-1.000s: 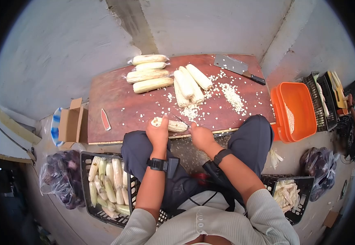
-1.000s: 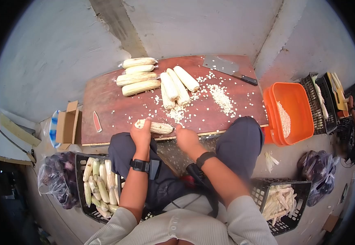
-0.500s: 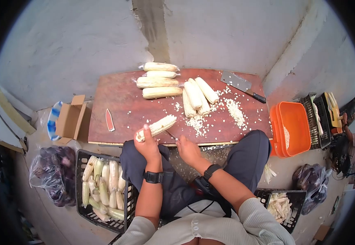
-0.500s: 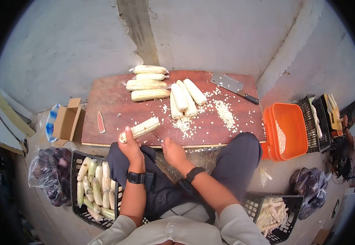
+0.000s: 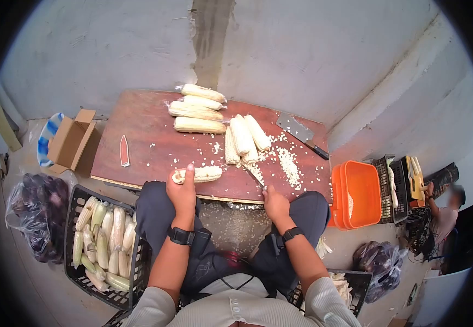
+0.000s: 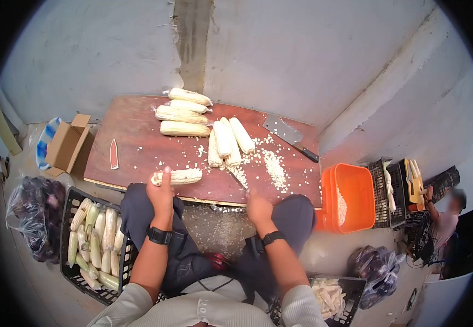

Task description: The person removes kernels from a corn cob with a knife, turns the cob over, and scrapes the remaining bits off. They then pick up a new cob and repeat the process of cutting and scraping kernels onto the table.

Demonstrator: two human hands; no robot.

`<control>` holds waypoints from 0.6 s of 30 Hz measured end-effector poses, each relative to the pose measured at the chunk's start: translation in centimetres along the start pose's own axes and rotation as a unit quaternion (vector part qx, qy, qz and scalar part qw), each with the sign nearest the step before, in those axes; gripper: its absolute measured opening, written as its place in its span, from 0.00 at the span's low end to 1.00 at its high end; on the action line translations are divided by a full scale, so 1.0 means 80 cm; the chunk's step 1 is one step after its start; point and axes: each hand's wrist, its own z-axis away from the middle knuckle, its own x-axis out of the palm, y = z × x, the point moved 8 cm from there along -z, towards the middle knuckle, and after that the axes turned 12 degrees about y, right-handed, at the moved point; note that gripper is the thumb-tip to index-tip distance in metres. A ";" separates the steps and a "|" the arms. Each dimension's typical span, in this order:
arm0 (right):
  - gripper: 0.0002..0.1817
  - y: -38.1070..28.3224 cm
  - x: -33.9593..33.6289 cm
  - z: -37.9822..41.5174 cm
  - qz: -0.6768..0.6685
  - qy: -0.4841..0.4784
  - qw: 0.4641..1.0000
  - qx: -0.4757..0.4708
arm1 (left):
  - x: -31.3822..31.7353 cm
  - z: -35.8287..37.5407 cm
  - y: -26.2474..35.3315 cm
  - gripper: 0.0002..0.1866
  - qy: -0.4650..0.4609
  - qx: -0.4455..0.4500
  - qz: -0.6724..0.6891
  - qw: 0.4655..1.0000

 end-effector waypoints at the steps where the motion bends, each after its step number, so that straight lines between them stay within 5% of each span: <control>1: 0.12 0.010 -0.011 -0.006 0.010 0.018 1.000 0.004 | 0.002 0.001 -0.002 0.17 -0.001 0.005 -0.012 1.000; 6: 0.12 -0.004 -0.029 0.000 -0.026 0.059 0.997 -0.052 | 0.016 0.004 -0.014 0.19 -0.004 0.035 -0.037 0.999; 9: 0.12 -0.018 -0.013 0.018 -0.083 0.002 0.992 -0.096 | 0.020 0.006 -0.016 0.20 -0.016 0.033 -0.052 0.998; 13: 0.14 0.022 0.001 0.014 -0.003 -0.014 1.000 0.022 | 0.025 0.006 -0.025 0.20 -0.036 0.046 -0.064 0.996; 18: 0.14 0.010 -0.026 0.015 -0.082 0.054 0.995 0.009 | 0.033 0.020 -0.015 0.21 -0.090 -0.043 -0.049 0.994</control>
